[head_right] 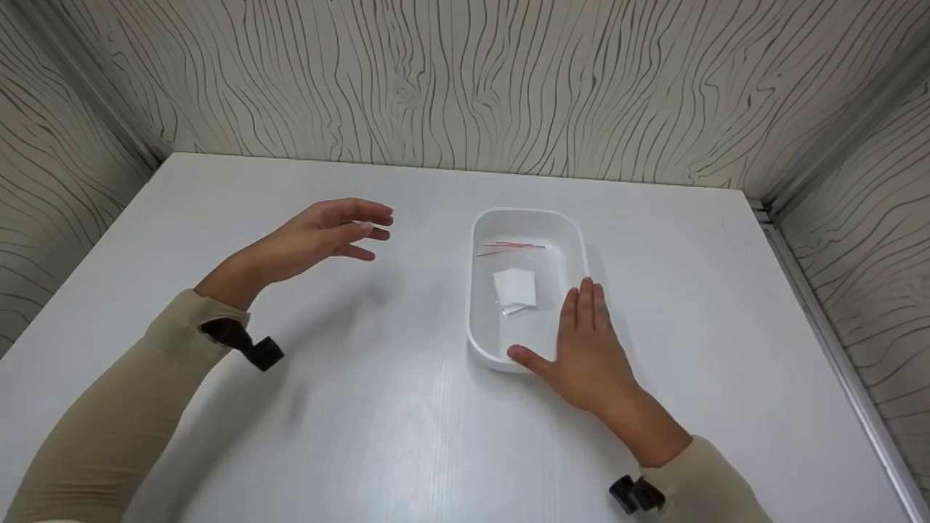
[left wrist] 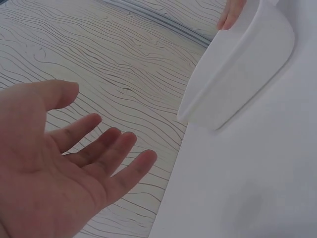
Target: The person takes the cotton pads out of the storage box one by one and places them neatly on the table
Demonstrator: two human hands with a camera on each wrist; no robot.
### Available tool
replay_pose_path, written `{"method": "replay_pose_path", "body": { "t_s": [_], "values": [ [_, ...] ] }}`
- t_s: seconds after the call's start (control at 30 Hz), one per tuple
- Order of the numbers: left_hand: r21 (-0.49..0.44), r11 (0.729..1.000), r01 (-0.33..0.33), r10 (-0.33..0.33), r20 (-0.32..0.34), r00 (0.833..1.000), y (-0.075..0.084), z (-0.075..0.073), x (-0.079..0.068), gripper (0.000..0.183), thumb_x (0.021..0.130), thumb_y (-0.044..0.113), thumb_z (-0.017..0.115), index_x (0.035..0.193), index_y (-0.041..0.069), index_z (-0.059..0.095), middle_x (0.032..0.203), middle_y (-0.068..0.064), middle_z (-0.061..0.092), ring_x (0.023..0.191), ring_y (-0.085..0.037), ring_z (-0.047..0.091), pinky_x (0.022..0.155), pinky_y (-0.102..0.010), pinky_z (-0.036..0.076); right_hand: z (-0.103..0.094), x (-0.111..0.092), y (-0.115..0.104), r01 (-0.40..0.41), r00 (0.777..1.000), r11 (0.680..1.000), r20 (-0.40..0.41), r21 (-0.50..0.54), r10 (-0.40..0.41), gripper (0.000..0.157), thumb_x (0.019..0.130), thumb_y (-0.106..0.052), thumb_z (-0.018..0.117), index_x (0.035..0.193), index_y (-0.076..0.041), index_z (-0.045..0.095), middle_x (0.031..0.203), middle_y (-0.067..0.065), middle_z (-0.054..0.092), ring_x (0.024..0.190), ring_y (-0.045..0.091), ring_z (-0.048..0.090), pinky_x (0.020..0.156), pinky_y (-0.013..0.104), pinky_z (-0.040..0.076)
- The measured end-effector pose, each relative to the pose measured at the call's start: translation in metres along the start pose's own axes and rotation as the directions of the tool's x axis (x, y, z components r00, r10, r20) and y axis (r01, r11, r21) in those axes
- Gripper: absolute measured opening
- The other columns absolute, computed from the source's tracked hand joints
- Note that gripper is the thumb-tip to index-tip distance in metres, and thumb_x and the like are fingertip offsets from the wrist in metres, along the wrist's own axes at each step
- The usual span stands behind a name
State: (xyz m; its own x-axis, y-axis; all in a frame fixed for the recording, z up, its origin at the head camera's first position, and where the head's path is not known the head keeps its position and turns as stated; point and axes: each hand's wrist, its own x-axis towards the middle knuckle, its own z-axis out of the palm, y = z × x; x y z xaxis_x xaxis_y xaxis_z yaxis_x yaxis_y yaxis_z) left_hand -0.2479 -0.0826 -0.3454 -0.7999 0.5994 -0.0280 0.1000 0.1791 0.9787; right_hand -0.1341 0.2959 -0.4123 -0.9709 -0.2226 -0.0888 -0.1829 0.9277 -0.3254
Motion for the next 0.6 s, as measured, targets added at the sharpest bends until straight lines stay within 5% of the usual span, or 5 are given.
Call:
{"method": "replay_pose_path", "body": {
  "t_s": [0.6],
  "values": [
    [0.0, 0.998, 0.066, -0.066, 0.027, 0.997, 0.026, 0.027, 0.04, 0.04, 0.106, 0.024, 0.056, 0.142, 0.007, 0.055, 0.14, -0.004, 0.057, 0.123, -0.019, 0.059, 0.094, -0.035, 0.056, 0.0, 0.002, -0.001, -0.021, 1.0, 1.0, 0.02, -0.005, 0.021, 0.119, 0.094, -0.067, 0.058, 0.153, 0.019, 0.001, 0.162, 0.035, -0.014, 0.15, 0.051, -0.013, 0.116, 0.068, 0.015]
  ]
}}
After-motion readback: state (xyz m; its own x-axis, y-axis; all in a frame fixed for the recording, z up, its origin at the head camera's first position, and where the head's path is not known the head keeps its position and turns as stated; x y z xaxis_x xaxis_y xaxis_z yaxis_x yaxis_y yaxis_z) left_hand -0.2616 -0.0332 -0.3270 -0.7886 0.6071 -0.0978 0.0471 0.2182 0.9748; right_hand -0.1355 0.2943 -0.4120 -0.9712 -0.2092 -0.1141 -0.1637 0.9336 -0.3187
